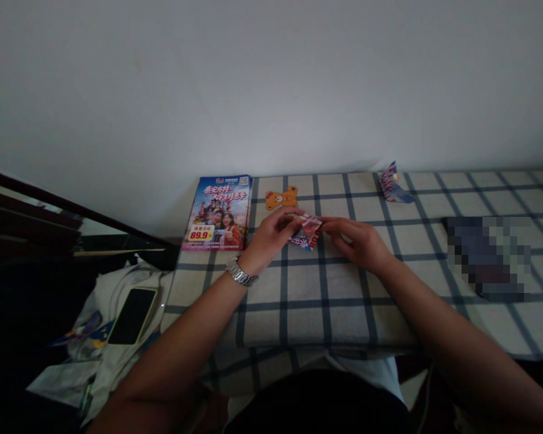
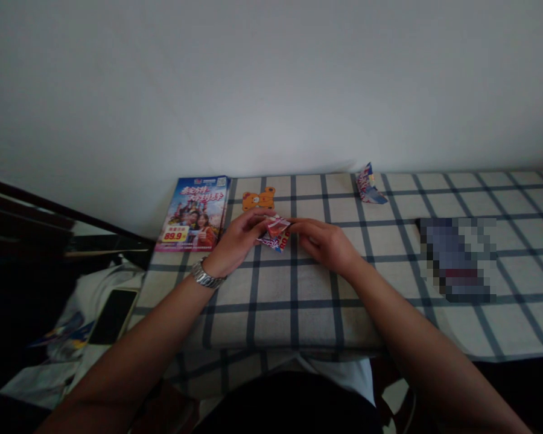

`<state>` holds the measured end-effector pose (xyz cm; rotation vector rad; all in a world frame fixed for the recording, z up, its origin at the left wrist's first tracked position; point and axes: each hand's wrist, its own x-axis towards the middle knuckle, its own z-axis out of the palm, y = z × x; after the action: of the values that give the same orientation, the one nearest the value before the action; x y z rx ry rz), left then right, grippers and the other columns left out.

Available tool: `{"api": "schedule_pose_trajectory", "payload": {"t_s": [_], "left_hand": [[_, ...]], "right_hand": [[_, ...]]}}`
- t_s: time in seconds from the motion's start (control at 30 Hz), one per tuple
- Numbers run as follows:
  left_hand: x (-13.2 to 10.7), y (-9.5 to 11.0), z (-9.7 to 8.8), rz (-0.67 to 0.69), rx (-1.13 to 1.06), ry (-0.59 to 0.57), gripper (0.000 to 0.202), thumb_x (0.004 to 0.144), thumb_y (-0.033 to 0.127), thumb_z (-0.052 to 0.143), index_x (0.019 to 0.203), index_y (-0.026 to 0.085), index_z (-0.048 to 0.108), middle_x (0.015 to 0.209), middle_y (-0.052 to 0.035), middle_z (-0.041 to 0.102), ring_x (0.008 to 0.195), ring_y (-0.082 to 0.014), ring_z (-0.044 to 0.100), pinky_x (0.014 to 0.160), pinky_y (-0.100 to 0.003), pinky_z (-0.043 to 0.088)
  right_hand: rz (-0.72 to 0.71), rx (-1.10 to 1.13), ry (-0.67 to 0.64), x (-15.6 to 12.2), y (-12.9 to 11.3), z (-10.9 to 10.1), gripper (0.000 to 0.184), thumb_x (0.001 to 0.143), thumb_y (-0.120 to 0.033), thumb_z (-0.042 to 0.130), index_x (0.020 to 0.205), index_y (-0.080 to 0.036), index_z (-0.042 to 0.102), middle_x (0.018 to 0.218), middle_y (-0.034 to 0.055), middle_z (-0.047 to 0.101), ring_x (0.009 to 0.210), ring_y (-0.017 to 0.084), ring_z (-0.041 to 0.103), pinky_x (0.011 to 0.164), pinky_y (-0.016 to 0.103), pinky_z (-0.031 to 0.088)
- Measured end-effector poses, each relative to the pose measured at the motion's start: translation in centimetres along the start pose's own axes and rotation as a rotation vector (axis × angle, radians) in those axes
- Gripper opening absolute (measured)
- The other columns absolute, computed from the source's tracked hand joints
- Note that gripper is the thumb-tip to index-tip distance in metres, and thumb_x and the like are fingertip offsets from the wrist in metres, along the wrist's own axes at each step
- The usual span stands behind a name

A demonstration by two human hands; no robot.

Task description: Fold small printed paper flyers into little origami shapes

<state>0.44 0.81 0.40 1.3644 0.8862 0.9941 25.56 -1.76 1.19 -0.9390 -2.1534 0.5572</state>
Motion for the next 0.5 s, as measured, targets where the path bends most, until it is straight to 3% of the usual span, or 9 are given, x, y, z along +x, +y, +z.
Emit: {"api": "schedule_pose_trajectory", "payload": {"t_s": [0.17,0.33,0.5], "left_hand": [[-0.11,0.16,-0.11,0.06,0.046,-0.002,0.032,0.095,0.036,0.075,0.123,0.023,0.067,0.122,-0.0084,0.073,0.106,-0.0195,0.07,0.091,-0.033,0.058],[-0.34,0.1,0.23,0.079,0.066,-0.019,0.045,0.095,0.033,0.076,0.135,0.022,0.059,0.126,-0.0104,0.071,0.112,-0.0214,0.071,0.098,-0.035,0.057],[-0.41,0.13,0.55,0.104,0.119,-0.02,0.045,0.094,0.027,0.076,0.135,0.021,0.059,0.126,-0.0104,0.07,0.118,-0.0217,0.068,0.103,-0.035,0.055]], "right_hand": [[0.251,0.219,0.097,0.04,-0.1,0.38,0.023,0.103,-0.03,0.059,0.124,-0.025,0.064,0.122,0.0072,0.077,0.098,0.021,0.079,0.086,0.036,0.066],[0.336,0.212,0.058,0.08,0.17,0.82,0.032,0.099,-0.041,0.065,0.128,-0.026,0.068,0.116,0.0063,0.079,0.102,0.024,0.077,0.09,0.038,0.064],[0.397,0.311,0.05,0.18,-0.07,0.75,0.037,0.106,-0.05,0.051,0.115,-0.024,0.074,0.101,0.0055,0.081,0.088,0.023,0.078,0.082,0.038,0.064]]}}
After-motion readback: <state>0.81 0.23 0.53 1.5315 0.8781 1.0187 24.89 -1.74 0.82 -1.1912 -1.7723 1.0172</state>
